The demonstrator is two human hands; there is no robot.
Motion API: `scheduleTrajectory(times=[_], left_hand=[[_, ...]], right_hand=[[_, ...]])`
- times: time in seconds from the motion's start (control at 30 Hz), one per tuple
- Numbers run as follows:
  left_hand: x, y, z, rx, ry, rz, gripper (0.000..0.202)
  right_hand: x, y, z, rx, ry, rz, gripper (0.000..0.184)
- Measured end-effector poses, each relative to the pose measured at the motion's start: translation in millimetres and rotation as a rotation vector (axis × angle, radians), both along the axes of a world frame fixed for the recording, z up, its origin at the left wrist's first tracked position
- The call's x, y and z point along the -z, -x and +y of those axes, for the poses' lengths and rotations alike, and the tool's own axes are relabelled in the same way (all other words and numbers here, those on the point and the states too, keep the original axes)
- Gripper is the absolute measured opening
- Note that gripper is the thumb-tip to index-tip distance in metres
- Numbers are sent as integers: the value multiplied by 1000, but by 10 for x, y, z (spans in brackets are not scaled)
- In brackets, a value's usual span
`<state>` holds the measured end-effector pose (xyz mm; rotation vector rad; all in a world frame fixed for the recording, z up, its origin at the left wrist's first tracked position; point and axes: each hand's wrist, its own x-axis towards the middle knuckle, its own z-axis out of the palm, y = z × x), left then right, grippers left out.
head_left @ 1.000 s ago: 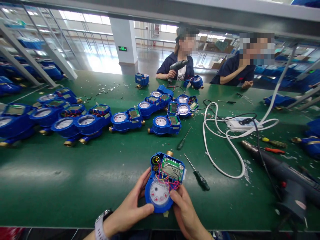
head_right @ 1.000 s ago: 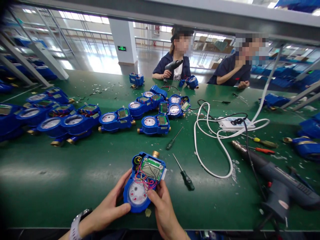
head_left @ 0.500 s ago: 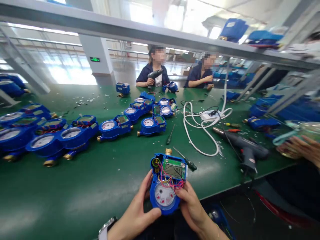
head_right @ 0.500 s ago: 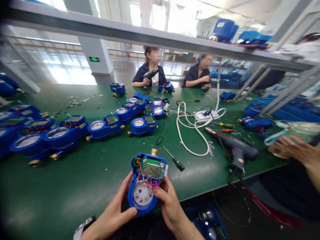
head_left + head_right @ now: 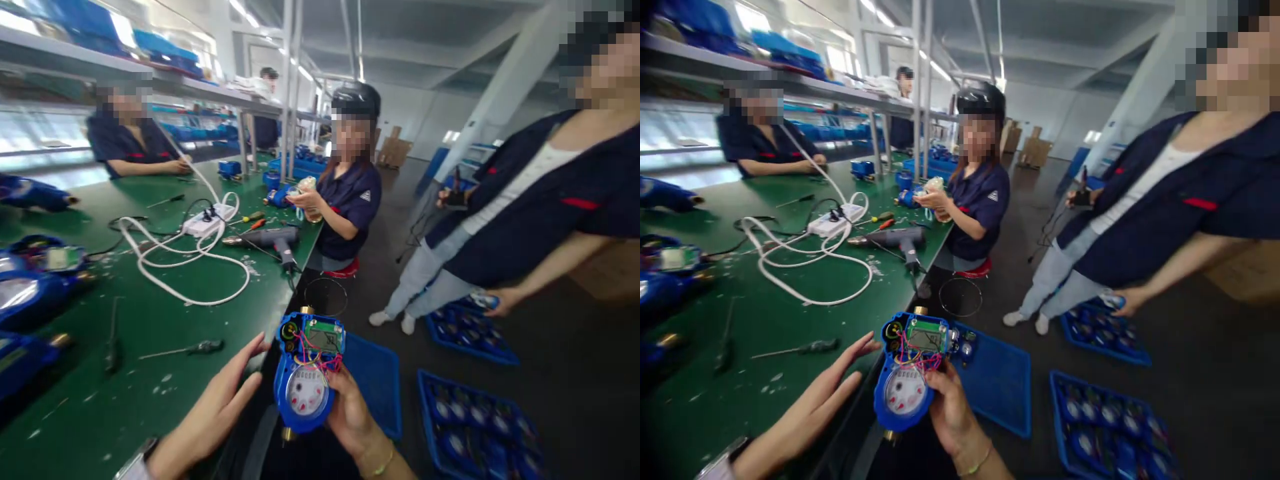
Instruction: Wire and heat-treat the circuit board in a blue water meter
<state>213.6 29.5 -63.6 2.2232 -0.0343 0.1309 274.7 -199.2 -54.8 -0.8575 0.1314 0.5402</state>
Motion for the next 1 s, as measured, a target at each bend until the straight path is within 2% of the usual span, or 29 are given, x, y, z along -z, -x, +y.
scheduleTrajectory(times=[0.13, 0.2, 0.3, 0.4, 0.53, 0.63, 0.83, 1.0], left_hand=[[226, -644, 104, 56, -407, -58, 62], [329, -890, 130, 73, -551, -64, 65], [433, -1147, 101, 46, -675, -6, 66], [499, -1314, 21, -3, -767, 3, 68], [559, -1483, -61, -82, -844, -26, 67], [567, -1631, -89, -115, -868, -24, 65], [579, -2003, -136, -141, -900, 28, 71], [614, -2060, -30, -163, -865, 80, 71]], right_hand=[[349, 44, -434, 250, 40, 140, 49], [537, 25, -631, 345, 72, 216, 46], [813, -91, -938, 457, 123, 323, 40], [1088, -323, -1260, 537, 177, 405, 34], [1494, -756, -1647, 589, 228, 461, 34], [1875, -1117, -1853, 596, 243, 488, 35], [2848, -1756, -2066, 575, 282, 588, 27], [3646, -2114, -2152, 522, 354, 684, 24]])
